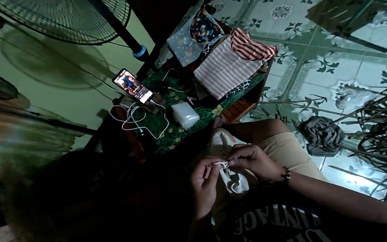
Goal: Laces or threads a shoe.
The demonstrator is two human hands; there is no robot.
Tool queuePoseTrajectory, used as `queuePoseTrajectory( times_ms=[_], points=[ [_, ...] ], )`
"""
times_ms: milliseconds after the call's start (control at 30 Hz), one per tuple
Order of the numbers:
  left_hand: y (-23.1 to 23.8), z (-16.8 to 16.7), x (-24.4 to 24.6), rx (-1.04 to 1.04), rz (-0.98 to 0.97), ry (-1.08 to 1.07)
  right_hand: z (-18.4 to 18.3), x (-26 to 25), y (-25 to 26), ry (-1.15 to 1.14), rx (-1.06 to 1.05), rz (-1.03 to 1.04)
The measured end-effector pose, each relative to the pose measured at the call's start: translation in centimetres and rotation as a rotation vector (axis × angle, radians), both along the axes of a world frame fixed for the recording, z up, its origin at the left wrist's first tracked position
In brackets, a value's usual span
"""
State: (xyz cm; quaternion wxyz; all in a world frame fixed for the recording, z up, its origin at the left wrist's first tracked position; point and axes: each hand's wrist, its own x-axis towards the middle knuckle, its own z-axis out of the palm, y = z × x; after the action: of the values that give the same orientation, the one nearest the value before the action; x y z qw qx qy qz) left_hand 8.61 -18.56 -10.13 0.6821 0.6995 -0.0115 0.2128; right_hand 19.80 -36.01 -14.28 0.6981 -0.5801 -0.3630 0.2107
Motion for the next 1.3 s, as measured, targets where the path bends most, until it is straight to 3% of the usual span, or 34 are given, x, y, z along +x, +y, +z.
queuePoseTrajectory(
  times_ms=[133, 367, 567, 833, 1000, 1300],
  points=[
    [0.0, -1.2, 0.0, 0.052, -0.066, 0.059, 0.1, 0.2, -0.7, 0.07, 0.003, -0.027],
    [-0.8, -2.9, 0.3, 0.295, -0.125, 0.124, 1.6, 0.5, -1.6, -0.065, -0.045, -0.087],
    [-1.3, -3.0, 0.5, 0.124, -0.05, 0.191, 1.7, 0.7, -2.4, -0.061, -0.052, -0.143],
    [-1.8, -4.5, 1.0, 0.501, 0.075, 0.143, 0.6, 0.5, -2.9, 0.403, -0.025, -0.167],
    [-1.5, -3.6, 0.8, 0.352, -0.025, 0.196, 0.5, 0.3, -3.2, 0.61, 0.029, -0.098],
    [-1.3, -1.9, 0.8, 0.224, -0.093, 0.17, -0.2, 0.4, -2.8, 0.608, 0.087, 0.022]
  ],
)
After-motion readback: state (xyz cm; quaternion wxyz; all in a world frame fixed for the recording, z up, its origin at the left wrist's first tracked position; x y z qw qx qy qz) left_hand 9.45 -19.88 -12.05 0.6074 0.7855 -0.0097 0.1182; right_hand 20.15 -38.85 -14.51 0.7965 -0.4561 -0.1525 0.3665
